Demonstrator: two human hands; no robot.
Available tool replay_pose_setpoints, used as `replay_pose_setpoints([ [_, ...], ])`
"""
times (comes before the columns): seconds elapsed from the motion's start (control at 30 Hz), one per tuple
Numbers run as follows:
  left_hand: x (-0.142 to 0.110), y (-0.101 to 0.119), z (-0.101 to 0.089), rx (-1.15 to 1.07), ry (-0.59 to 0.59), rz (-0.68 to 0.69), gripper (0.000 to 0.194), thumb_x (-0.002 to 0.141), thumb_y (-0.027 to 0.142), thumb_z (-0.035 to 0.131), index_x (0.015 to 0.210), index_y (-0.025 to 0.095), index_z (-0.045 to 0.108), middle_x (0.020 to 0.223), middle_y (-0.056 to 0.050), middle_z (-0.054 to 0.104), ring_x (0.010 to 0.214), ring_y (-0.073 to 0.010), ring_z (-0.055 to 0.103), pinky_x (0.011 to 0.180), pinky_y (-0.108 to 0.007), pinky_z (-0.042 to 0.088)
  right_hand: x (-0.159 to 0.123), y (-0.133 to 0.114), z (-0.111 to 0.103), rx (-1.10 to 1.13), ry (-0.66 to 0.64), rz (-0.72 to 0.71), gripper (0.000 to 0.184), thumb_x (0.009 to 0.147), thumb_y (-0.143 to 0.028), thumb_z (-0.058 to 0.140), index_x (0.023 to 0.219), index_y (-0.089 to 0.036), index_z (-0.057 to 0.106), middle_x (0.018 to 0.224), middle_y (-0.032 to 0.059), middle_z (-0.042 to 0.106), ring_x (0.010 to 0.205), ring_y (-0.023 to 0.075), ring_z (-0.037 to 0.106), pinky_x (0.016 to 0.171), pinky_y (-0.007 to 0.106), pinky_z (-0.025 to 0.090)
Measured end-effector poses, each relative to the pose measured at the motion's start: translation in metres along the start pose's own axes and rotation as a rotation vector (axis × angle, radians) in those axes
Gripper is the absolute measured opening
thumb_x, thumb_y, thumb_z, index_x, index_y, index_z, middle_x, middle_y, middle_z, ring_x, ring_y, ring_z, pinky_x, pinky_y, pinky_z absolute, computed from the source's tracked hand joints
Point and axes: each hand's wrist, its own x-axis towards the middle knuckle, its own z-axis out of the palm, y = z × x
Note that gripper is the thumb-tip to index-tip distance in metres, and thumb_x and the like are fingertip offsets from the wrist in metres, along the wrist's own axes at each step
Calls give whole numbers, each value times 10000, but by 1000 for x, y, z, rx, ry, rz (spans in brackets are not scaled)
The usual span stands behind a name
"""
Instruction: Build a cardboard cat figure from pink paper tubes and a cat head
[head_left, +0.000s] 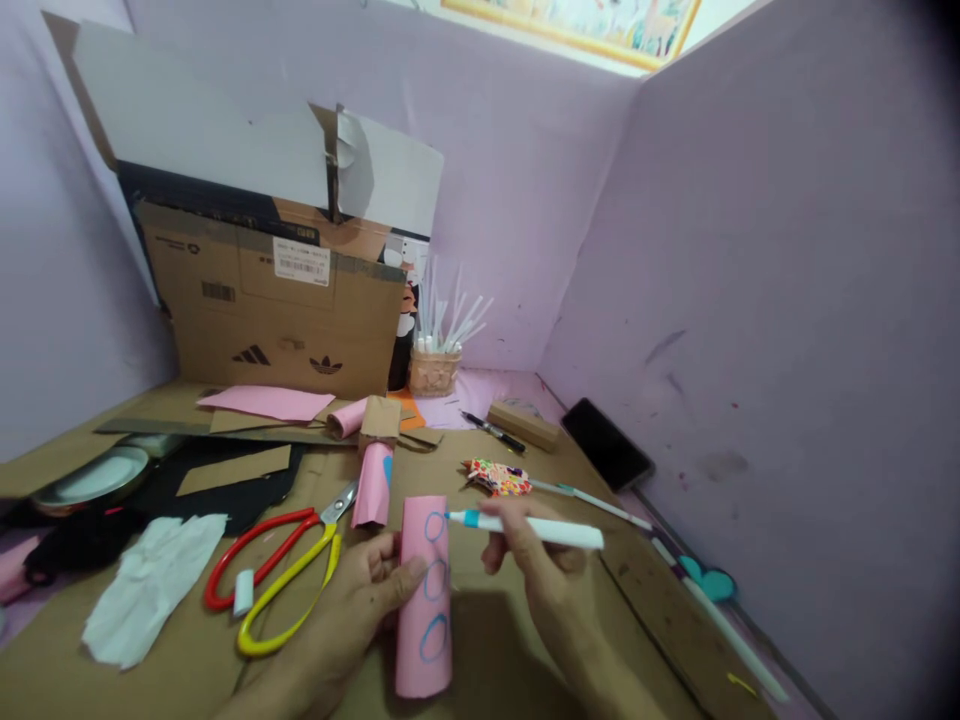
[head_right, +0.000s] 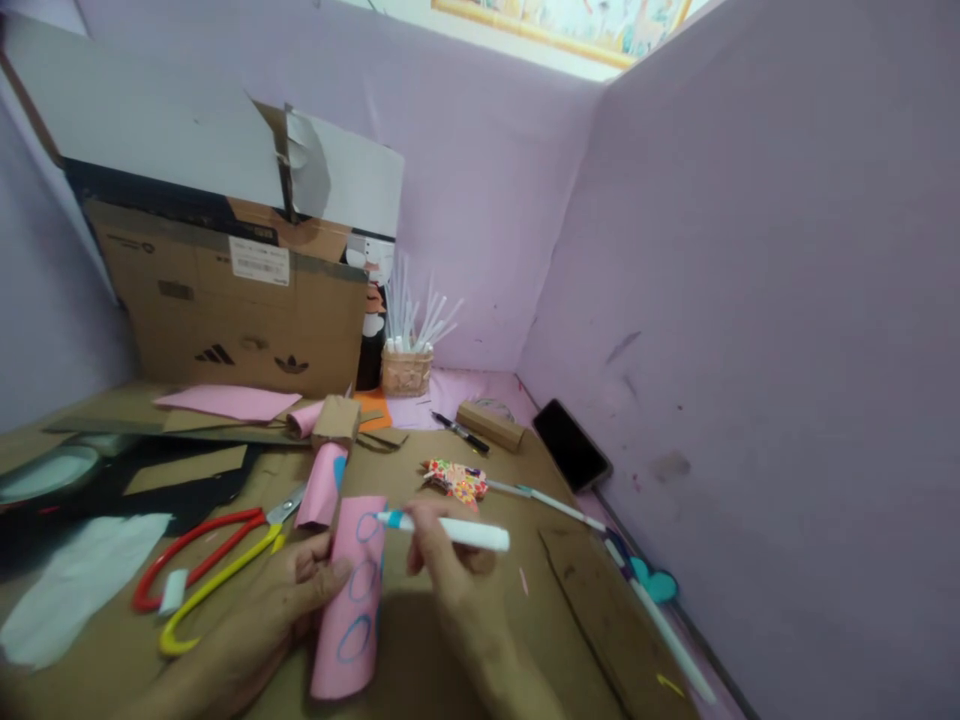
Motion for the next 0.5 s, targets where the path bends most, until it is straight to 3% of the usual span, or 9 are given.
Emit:
replay_pose_setpoints([
  [0.27,3,-3,-4,-4,-6,-17,495,593,379,802,999,138,654,912,-110,727,828,-238,663,763,-331,493,-3,-1,7,-256,-57,-29,241,845,-371,536,697,-186,578,503,-11,578,442,109,511,426,209,395],
  [0.5,5,-5,-5,9,-30,-6,482,647,357,771,1063,145,651,941,-119,724,835,-240,659,753,-330,488,-2,-2,10,-273,-61,-89,197,840,-332,535,714,-188,583,529,-8,597,453,117,535,433,215,423],
])
